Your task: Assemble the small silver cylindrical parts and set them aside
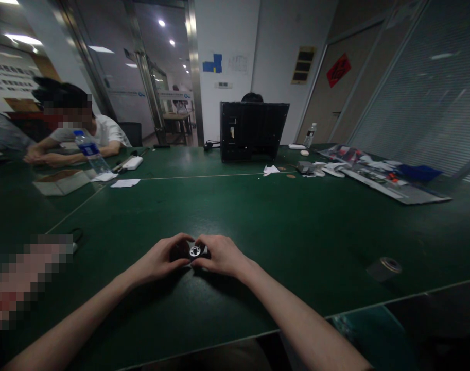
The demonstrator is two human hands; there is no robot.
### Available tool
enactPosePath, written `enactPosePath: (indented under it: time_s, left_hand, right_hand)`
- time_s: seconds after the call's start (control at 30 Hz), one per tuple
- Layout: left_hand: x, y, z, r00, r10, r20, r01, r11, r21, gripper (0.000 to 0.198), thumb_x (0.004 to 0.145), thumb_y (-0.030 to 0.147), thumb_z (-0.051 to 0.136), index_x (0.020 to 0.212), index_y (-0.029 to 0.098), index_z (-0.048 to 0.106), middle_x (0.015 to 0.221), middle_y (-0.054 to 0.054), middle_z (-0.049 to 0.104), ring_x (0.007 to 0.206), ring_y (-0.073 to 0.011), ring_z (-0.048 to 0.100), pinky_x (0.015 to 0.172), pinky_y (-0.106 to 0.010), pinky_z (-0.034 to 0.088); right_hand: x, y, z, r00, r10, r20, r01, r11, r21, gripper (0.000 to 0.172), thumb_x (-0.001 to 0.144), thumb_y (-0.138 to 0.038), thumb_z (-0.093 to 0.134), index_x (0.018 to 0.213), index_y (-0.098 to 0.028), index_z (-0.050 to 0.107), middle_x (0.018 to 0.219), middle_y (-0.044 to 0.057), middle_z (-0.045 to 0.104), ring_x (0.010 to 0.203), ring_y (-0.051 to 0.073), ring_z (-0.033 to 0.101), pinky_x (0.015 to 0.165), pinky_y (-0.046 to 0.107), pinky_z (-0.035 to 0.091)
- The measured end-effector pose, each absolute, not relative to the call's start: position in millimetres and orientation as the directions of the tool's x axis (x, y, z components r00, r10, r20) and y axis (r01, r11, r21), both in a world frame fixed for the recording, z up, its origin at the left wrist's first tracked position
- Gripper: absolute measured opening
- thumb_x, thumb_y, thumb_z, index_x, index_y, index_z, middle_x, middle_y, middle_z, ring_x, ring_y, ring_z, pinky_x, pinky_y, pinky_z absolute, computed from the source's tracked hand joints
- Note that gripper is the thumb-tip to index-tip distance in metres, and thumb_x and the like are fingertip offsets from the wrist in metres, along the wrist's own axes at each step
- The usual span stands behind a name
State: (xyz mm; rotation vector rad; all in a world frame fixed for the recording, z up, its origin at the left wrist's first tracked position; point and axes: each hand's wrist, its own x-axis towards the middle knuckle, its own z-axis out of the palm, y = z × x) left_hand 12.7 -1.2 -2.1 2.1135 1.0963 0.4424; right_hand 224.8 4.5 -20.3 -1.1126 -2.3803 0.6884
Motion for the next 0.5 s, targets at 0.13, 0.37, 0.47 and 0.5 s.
enactPosePath:
  time_s: [0.13,0.37,0.47,0.5]
  left_hand:
    - [15.8,-3.7,-3.8,0.596,0.803,0.005,0.537,-0.402,0.742,0.041,0.079,0.027,0.062,0.117,0.019,0.048,0.106,-0.007,0.063,0.092,-0.02,0.061,0.082,-0.033,0.048]
    - [19.0,-4.6,-3.4,0.604,0.797,-0.023,0.525,-0.376,0.763,0.041,0.08,0.023,0.06,0.117,0.019,0.045,0.102,-0.006,0.065,0.086,-0.0189,0.063,0.077,-0.031,0.048]
    - [16.9,-3.8,-3.5,0.603,0.798,-0.029,0.493,-0.344,0.799,0.042,0.08,0.023,0.06,0.119,0.02,0.043,0.102,-0.006,0.066,0.089,-0.0193,0.063,0.081,-0.032,0.048]
    - [16.2,-3.6,-3.5,0.604,0.796,-0.031,0.483,-0.335,0.809,0.042,0.081,0.022,0.059,0.12,0.02,0.043,0.103,-0.006,0.066,0.091,-0.0195,0.063,0.083,-0.033,0.048]
  right_hand:
    - [224.2,3.8,-19.9,-0.591,0.79,0.162,0.571,0.552,-0.608,0.035,0.075,-0.038,0.069,0.103,-0.019,0.059,0.09,0.004,0.067,0.077,0.015,0.061,0.067,0.025,0.042]
    - [227.5,2.0,-12.7,-0.628,0.765,0.146,0.507,0.544,-0.668,0.035,0.076,-0.027,0.067,0.108,-0.019,0.057,0.095,0.004,0.068,0.079,0.015,0.063,0.07,0.025,0.044]
    - [228.8,2.2,-11.5,-0.627,0.768,0.131,0.515,0.535,-0.67,0.036,0.077,-0.023,0.064,0.112,-0.02,0.055,0.094,0.004,0.069,0.078,0.015,0.063,0.07,0.026,0.045]
    - [229.0,2.6,-11.9,-0.626,0.769,0.128,0.521,0.534,-0.666,0.036,0.078,-0.023,0.063,0.113,-0.02,0.055,0.093,0.004,0.069,0.078,0.015,0.063,0.07,0.026,0.045]
